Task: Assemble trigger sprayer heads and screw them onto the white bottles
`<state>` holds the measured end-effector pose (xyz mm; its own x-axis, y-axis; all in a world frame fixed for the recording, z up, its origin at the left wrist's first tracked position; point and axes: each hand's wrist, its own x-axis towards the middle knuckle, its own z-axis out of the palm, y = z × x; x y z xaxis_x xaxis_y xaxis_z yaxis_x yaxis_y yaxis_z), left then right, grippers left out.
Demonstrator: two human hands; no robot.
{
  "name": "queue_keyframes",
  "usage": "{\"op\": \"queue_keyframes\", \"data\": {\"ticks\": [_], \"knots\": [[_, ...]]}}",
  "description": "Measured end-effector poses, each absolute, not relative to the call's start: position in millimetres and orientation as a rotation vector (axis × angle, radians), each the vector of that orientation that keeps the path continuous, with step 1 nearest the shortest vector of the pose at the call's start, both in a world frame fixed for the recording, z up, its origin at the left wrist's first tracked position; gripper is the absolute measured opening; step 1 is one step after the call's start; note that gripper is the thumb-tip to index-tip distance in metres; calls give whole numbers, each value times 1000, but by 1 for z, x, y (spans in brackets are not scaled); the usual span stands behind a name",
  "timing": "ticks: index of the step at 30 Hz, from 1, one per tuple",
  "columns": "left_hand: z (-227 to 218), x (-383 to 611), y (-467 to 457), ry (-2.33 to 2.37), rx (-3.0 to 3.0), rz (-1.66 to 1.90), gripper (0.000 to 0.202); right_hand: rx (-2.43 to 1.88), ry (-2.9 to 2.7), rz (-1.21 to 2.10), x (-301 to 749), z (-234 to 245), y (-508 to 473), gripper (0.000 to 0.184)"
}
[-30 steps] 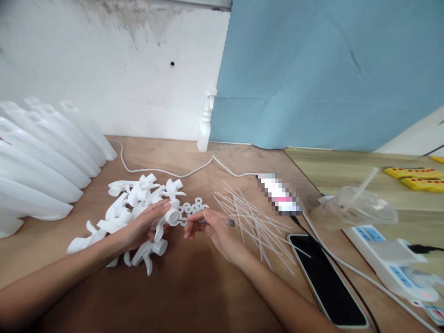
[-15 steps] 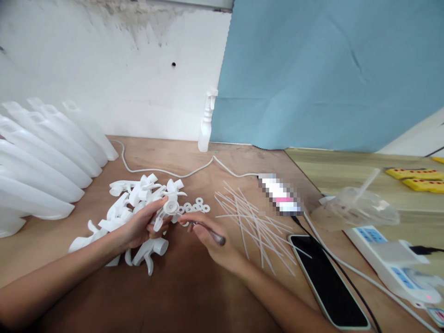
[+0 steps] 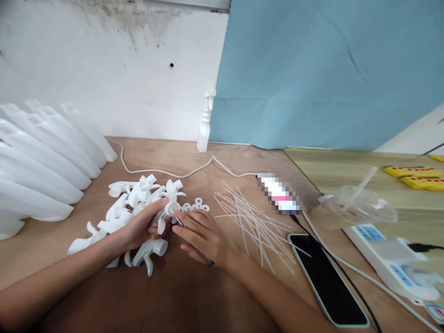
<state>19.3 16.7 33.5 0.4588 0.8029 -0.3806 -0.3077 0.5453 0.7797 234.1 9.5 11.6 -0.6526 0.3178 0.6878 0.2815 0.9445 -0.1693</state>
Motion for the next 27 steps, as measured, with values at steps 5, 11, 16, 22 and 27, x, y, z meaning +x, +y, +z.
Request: {"op": "queue_keyframes", "data": {"ticks": [5,11,16,22,27], "knots": [[35,20,17,779,646,778,41,-473,-2289,41,244,24,10,40],[42,23,13,732,816,921,30,-677,-2188,145,255,28,12,39],[62,13,13,940,1172,890,31,-694,-2100,221,263,31,16,38],[91,-8,20,1321,1938,654,36,-819,-1960,409,288,50,24,37],[89,-20,28,1456,2165,401,41,-1052,-1638,1090,313,59,19,56]]}}
